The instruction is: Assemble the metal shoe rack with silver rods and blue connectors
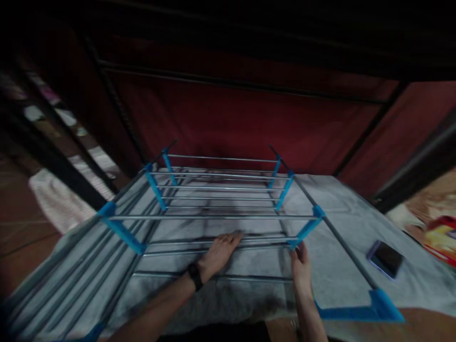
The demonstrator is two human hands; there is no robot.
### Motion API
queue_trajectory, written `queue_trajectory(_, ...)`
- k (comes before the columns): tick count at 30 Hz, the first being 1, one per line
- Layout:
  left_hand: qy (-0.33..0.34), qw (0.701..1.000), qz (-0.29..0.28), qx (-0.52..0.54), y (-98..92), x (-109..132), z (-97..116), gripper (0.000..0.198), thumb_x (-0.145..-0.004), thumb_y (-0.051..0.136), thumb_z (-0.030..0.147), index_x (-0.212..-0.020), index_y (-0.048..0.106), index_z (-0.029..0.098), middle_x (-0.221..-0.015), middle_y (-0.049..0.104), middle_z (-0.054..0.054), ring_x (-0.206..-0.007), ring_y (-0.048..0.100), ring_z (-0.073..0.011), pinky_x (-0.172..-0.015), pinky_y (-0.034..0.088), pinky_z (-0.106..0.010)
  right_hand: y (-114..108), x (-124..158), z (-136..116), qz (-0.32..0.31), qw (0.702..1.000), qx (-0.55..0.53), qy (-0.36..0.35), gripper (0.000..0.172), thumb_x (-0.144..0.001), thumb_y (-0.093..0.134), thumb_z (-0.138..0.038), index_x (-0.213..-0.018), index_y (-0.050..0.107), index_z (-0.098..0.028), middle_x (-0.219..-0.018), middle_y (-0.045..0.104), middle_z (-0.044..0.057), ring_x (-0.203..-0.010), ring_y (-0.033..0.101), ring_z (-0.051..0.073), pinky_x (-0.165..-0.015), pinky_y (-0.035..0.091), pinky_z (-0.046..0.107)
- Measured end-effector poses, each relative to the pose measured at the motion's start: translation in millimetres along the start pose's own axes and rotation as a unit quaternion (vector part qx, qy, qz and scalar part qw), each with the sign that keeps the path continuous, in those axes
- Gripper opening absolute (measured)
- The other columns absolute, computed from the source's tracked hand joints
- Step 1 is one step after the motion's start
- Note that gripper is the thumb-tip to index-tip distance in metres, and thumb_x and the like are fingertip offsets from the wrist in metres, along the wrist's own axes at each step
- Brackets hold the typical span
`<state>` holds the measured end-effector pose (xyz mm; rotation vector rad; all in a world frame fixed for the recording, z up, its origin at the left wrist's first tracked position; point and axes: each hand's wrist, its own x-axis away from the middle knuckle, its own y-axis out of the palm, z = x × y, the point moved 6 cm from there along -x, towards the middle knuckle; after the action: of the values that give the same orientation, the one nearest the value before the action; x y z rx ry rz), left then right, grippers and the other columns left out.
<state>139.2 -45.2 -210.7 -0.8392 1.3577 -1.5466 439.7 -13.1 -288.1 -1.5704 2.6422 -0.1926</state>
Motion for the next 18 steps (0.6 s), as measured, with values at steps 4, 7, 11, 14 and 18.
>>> queue_trajectory(4, -0.005, 0.999, 0.03, -0.014, -12.8, 1.1, -1.1, 0.05, -0.095, 0.038, 0.005, -0.142, 0.052, 0.018, -0.124, 0.068, -0.014, -0.113, 0.066, -0.0246, -0.102, 0.05, -0.041, 7.8, 33.1, 20.9, -0.015, 1.0, 0.024, -0.004, 0.075, -0.075, 0.065, -0.05, -0.143, 0.047, -0.022, -0.139, 0.055, 0.014, -0.122, 0.058, 0.032, -0.105, 0.045, 0.052)
queue_trajectory(7, -0.002, 0.999, 0.042, -0.026, -15.4, 8.1, 2.5, 0.043, -0.098, 0.038, 0.008, -0.136, 0.055, 0.018, -0.117, 0.069, -0.011, -0.108, 0.066, -0.0241, -0.098, 0.051, -0.039, 22.5, 68.0, 1.4, -0.063, 0.992, 0.07, -0.089, 0.058, -0.085, 0.058, -0.047, -0.137, 0.052, -0.022, -0.131, 0.057, 0.013, -0.113, 0.061, 0.03, -0.103, 0.046, 0.053)
queue_trajectory(11, 0.003, 0.997, 0.072, -0.039, -21.6, 20.1, 8.7, 0.038, -0.098, 0.041, 0.01, -0.132, 0.057, 0.016, -0.114, 0.069, -0.01, -0.107, 0.065, -0.0229, -0.1, 0.049, -0.038, 46.1, 107.3, -59.1, -0.113, 0.953, 0.111, -0.258, 0.039, -0.095, 0.05, -0.04, -0.127, 0.06, -0.021, -0.124, 0.06, 0.013, -0.109, 0.062, 0.028, -0.099, 0.048, 0.051)
queue_trajectory(14, 0.001, 0.995, 0.091, -0.038, -29.0, 26.8, 8.0, 0.036, -0.098, 0.044, 0.01, -0.13, 0.057, 0.016, -0.115, 0.069, -0.01, -0.108, 0.064, -0.0222, -0.101, 0.048, -0.038, 71.1, 125.4, -102.6, -0.169, 0.91, 0.136, -0.352, 0.033, -0.099, 0.043, -0.032, -0.125, 0.062, -0.023, -0.128, 0.062, 0.012, -0.122, 0.057, 0.029, -0.104, 0.045, 0.052)
queue_trajectory(18, -0.003, 0.996, 0.079, -0.05, -27.7, 29.8, 2.9, 0.034, -0.097, 0.044, 0.009, -0.125, 0.062, 0.015, -0.115, 0.07, -0.01, -0.107, 0.064, -0.0227, -0.1, 0.049, -0.039, 119.7, 145.8, -147.9, -0.27, 0.838, 0.158, -0.447, 0.037, -0.099, 0.038, -0.021, -0.127, 0.062, -0.024, -0.13, 0.064, 0.009, -0.123, 0.059, 0.025, -0.105, 0.047, 0.047)
